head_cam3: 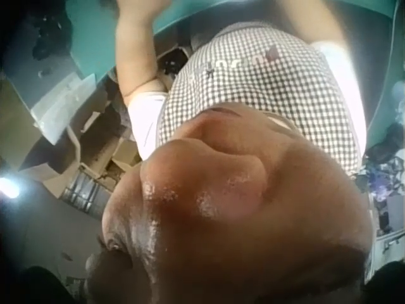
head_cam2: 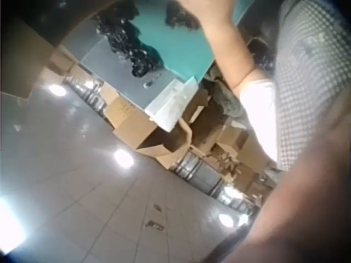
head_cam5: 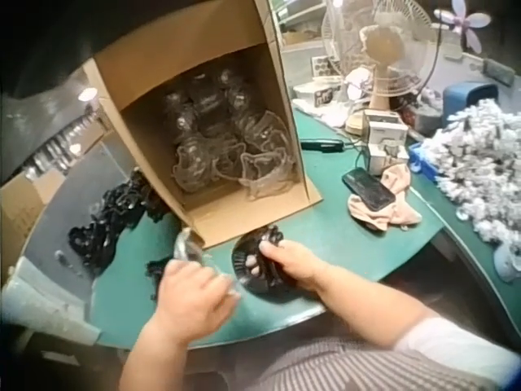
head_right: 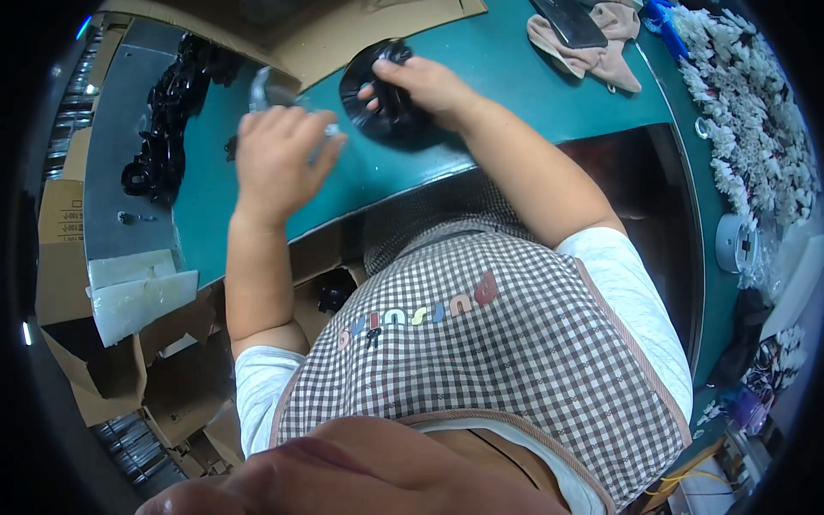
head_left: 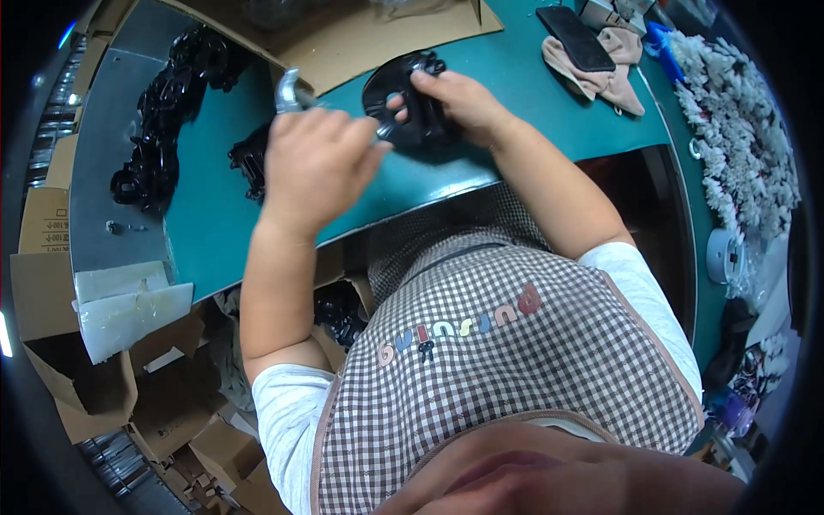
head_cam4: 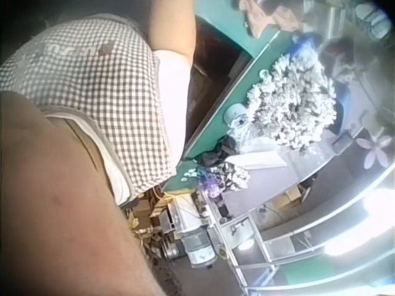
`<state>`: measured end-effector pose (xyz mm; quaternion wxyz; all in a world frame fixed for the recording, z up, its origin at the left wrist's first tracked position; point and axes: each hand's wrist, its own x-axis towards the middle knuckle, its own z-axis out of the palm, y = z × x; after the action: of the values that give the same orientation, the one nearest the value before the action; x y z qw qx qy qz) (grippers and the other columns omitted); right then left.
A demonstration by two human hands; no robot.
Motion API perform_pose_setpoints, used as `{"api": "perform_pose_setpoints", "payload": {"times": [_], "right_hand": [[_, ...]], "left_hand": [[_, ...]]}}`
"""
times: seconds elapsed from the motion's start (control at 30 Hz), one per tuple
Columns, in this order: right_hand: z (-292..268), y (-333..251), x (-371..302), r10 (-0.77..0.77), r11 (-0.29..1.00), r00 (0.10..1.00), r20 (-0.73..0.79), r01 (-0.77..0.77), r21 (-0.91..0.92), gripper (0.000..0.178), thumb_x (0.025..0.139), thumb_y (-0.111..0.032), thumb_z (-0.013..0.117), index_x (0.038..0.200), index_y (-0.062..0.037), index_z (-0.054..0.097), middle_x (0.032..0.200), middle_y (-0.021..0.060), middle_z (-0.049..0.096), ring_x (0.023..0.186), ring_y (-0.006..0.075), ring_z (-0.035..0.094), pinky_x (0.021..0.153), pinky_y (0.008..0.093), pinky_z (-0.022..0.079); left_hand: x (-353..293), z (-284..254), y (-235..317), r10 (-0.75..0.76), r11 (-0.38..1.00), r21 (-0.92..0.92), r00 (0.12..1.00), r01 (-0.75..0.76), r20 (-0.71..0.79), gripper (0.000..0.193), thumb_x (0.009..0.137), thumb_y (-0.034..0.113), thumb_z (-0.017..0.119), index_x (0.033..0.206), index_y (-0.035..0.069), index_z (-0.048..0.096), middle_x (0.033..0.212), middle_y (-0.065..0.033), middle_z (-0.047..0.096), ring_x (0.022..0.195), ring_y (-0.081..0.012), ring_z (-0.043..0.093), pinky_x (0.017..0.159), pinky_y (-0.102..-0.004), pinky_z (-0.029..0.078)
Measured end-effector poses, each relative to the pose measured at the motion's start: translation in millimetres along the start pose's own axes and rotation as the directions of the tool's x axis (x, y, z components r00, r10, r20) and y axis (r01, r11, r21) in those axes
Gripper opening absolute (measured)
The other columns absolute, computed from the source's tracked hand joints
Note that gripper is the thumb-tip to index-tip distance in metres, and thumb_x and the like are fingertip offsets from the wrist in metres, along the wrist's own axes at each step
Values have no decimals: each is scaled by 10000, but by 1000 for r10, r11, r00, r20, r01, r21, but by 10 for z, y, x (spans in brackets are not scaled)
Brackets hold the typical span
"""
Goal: The person assembles clear plastic lenses into black plastic housings by hand at a factory workbench.
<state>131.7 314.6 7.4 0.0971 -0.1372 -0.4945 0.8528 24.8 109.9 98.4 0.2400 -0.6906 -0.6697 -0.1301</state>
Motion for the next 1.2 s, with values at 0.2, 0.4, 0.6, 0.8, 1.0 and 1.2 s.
{"api": "perform_pose_setpoints", "payload": {"times": [0.2, 0.4, 0.6, 0.8, 1.0, 1.2], "right_hand": [[271, 311, -303, 53, 990, 998, 44, -47, -134, 521, 1001, -501, 514, 1013, 0, 659, 893, 74, 694, 784, 126, 656, 684, 268, 535], [236, 419, -445, 63, 996, 998, -2, -63, 70, 505, 1005, -467, 522, 1073, 15, 657, 960, 116, 716, 816, 172, 702, 703, 296, 574], [287, 373, -523, 38, 996, 987, 156, -24, -85, 509, 997, -481, 534, 1137, -5, 649, 1067, 86, 689, 952, 143, 655, 841, 280, 529], [529, 159, -674, 38, 980, 987, 159, -5, -201, 542, 999, -527, 495, 1097, -22, 663, 985, 66, 698, 901, 121, 651, 809, 258, 525], [588, 151, -786, -67, 899, 950, 304, 190, -395, 448, 883, -459, 704, 1054, -48, 659, 897, 50, 688, 831, 137, 641, 748, 276, 513], [569, 135, -819, 14, 913, 960, 280, 102, -394, 493, 779, -282, 829, 1136, -14, 620, 1029, 58, 675, 943, 144, 617, 857, 297, 501]], "left_hand": [[-262, 558, 420, 153, 926, -279, 926, -256, -345, 362, 866, 409, 662, 1176, 222, 667, 1189, -48, 591, 1073, -232, 588, 988, -378, 404], [-638, 1105, 539, -633, 624, -718, 738, 307, -234, 1106, 760, 785, 568, 1444, -46, 312, 1435, -273, 352, 1327, -419, 373, 1097, -483, 338], [-731, 817, 505, -472, 694, -633, 881, 343, -39, 1379, 417, 684, 869, 1513, 106, 263, 1450, -288, 314, 1327, -472, 359, 1062, -537, 395], [-703, 422, 511, -293, 883, -438, 929, 172, -226, 1281, 403, 491, 935, 1493, 187, 335, 1463, -238, 334, 1283, -411, 426, 1005, -503, 417], [-710, 386, 679, -286, 872, -438, 953, 217, -98, 1215, 380, 455, 937, 1460, 305, 402, 1493, -206, 315, 1301, -397, 424, 1001, -507, 403], [-709, 286, 615, -266, 843, -517, 951, 148, -160, 1086, 584, 643, 827, 1435, 96, 431, 1413, -214, 433, 1267, -376, 464, 995, -463, 414]]}}
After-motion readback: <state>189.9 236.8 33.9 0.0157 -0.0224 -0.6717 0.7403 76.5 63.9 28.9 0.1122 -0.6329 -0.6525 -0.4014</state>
